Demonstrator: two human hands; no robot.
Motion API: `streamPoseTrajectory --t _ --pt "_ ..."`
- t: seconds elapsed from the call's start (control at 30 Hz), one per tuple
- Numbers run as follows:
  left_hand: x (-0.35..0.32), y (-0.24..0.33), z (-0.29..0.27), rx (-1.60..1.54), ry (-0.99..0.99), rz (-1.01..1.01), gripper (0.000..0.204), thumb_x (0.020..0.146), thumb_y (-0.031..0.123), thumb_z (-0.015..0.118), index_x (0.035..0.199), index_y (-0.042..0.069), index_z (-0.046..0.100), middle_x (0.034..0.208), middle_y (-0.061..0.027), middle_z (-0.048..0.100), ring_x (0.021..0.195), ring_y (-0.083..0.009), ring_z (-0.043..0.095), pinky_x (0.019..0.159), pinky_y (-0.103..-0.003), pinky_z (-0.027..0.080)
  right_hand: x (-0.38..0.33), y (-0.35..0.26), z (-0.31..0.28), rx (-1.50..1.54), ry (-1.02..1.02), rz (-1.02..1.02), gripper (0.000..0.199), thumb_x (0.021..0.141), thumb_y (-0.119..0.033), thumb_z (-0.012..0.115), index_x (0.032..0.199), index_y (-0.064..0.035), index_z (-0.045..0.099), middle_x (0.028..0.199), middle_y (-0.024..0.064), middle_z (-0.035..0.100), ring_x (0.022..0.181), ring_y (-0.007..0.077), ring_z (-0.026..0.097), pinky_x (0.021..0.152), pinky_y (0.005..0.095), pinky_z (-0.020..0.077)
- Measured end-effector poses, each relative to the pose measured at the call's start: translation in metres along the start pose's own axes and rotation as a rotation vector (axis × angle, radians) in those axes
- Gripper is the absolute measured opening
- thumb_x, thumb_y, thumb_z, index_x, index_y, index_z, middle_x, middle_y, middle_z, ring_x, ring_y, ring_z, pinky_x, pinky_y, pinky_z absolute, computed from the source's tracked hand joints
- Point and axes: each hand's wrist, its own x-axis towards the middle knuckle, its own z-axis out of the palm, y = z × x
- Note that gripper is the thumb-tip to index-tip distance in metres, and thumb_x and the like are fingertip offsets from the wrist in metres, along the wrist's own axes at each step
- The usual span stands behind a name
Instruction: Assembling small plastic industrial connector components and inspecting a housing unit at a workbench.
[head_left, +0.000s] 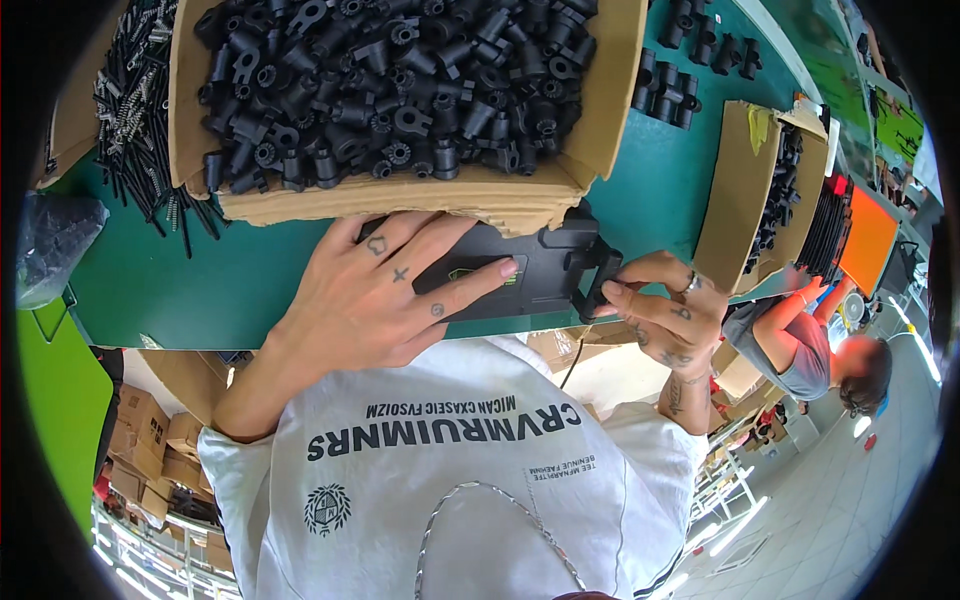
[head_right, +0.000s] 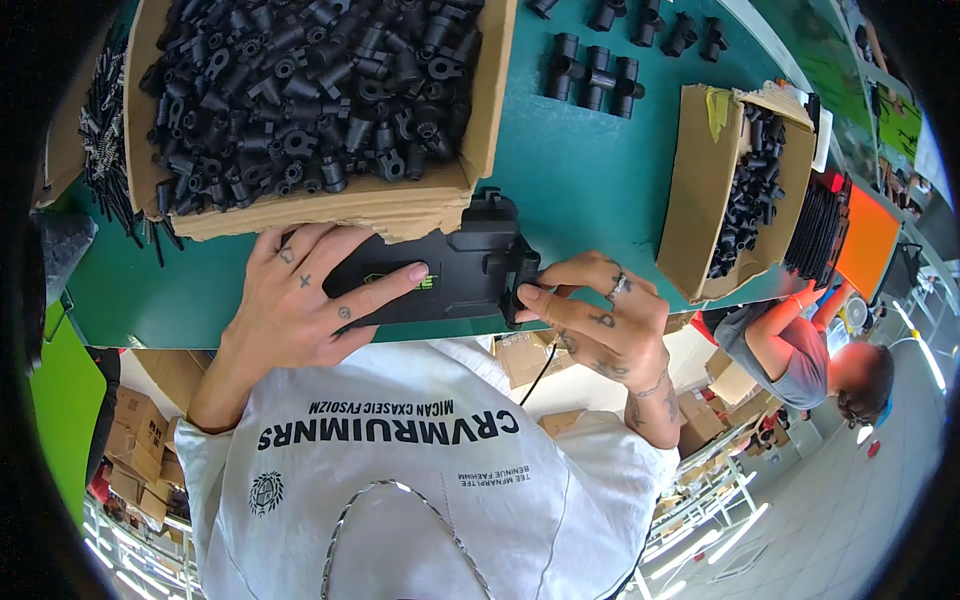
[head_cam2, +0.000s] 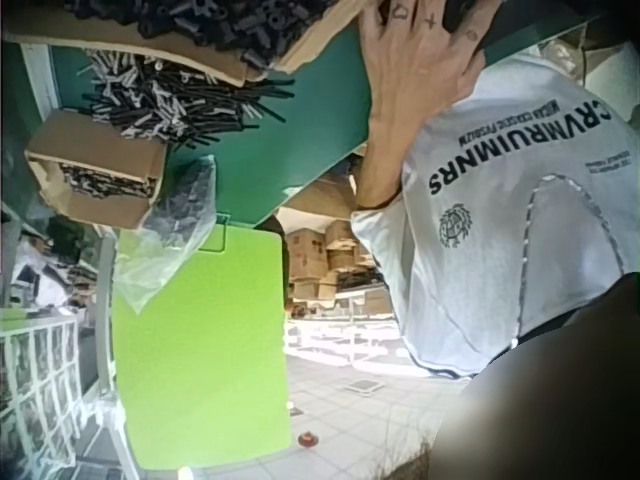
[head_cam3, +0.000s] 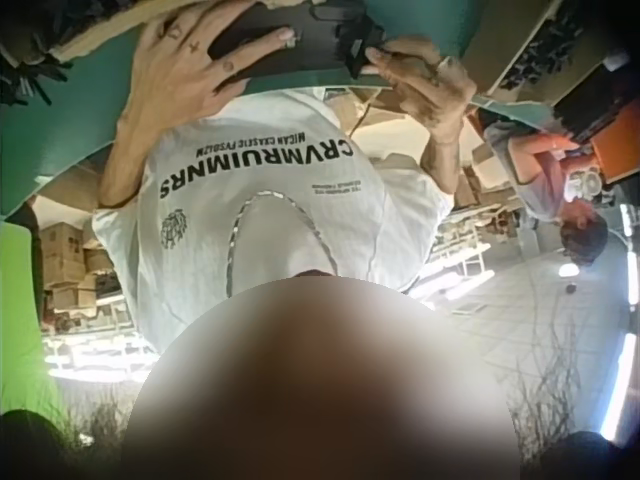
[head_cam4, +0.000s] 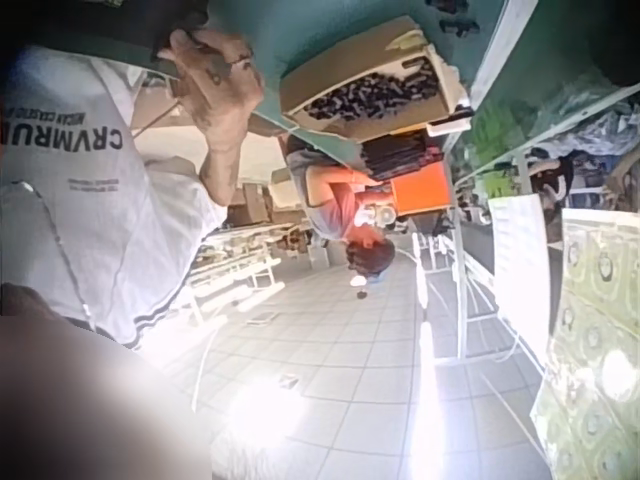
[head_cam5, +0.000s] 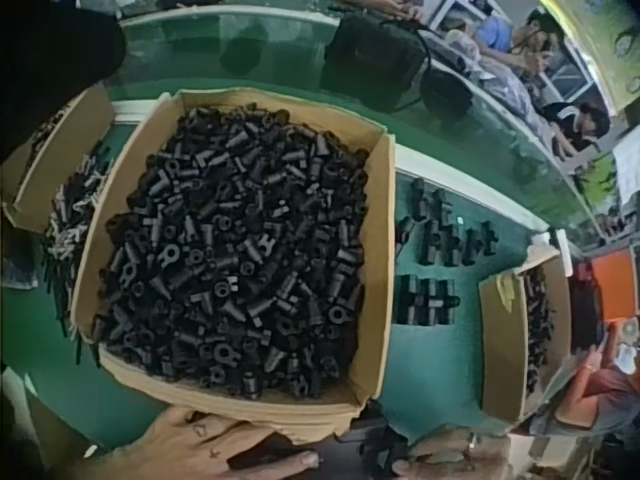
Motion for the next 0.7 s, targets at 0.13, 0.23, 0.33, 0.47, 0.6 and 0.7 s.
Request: streamPoseTrajectory --t 0.13,0.23,0.33,0.47,0.6,0.7 --pt "-0.001 0.000 0.000 0.017 -0.019 0.000 0.067 0.066 0.027 0.074 0.133 0.031 0.062 0.131 -0.0045 0.055 0.110 -0.0226 0.055 0.083 -0.037 0.039 0.006 0.003 -0.001 0.121 -0.048 0.040 0.039 0.053 0.009 0.079 0.090 -0.0016 0.076 0.084 0.0080 0.065 0.068 0.0179 0.062 0.053 0.0276 0.0514" --pt "0.000 -0.001 0.000 0.012 -0.029 0.013 0.069 0.066 0.027 0.074 0.133 0.031 0.062 0.130 -0.0058 0.055 0.111 -0.0235 0.055 0.083 -0.037 0.040 0.001 0.005 0.001 0.123 -0.065 0.061 0.033 0.060 0.000 0.082 0.093 0.0015 0.076 0.085 0.0114 0.065 0.067 0.0199 0.062 0.058 0.0280 0.0490" --pt "0.002 -0.004 0.002 0.033 0.008 0.014 0.076 0.054 0.028 0.079 0.128 0.038 0.065 0.122 -0.0066 0.055 0.105 -0.0262 0.054 0.084 -0.041 0.037 0.006 0.006 -0.006 -0.044 -0.100 -0.056 0.049 0.056 -0.013 0.090 0.101 -0.0004 0.075 0.088 0.0107 0.066 0.072 0.0192 0.063 0.060 0.0267 0.0500" --pt "0.001 0.000 -0.007 0.001 0.041 0.004 0.074 0.055 0.026 0.078 0.127 0.033 0.066 0.125 -0.0093 0.055 0.106 -0.0285 0.056 0.084 -0.043 0.039 0.013 -0.013 -0.009 -0.132 0.001 0.170 0.086 0.039 -0.034 0.095 0.116 -0.0037 0.069 0.099 0.0107 0.066 0.090 0.0267 0.064 0.074 0.0349 0.0544" --pt "-0.006 0.010 -0.014 -0.061 0.160 0.063 0.061 0.061 0.021 0.072 0.121 0.024 0.068 0.127 -0.0164 0.057 0.107 -0.0319 0.061 0.083 -0.047 0.046 0.015 -0.016 -0.017 -0.209 -0.195 -0.018 0.070 0.056 -0.032 0.090 0.115 -0.0016 0.066 0.107 0.0123 0.064 0.096 0.0310 0.066 0.080 0.0399 0.0549" --pt "-0.005 0.026 -0.046 -0.052 0.098 0.078 0.057 0.068 0.022 0.072 0.125 0.027 0.067 0.133 -0.0145 0.059 0.112 -0.0272 0.061 0.092 -0.040 0.046 0.007 -0.027 -0.029 -0.071 -0.182 -0.124 0.069 0.055 -0.034 0.090 0.110 -0.0004 0.065 0.107 0.0130 0.063 0.094 0.0327 0.066 0.078 0.0417 0.0553"
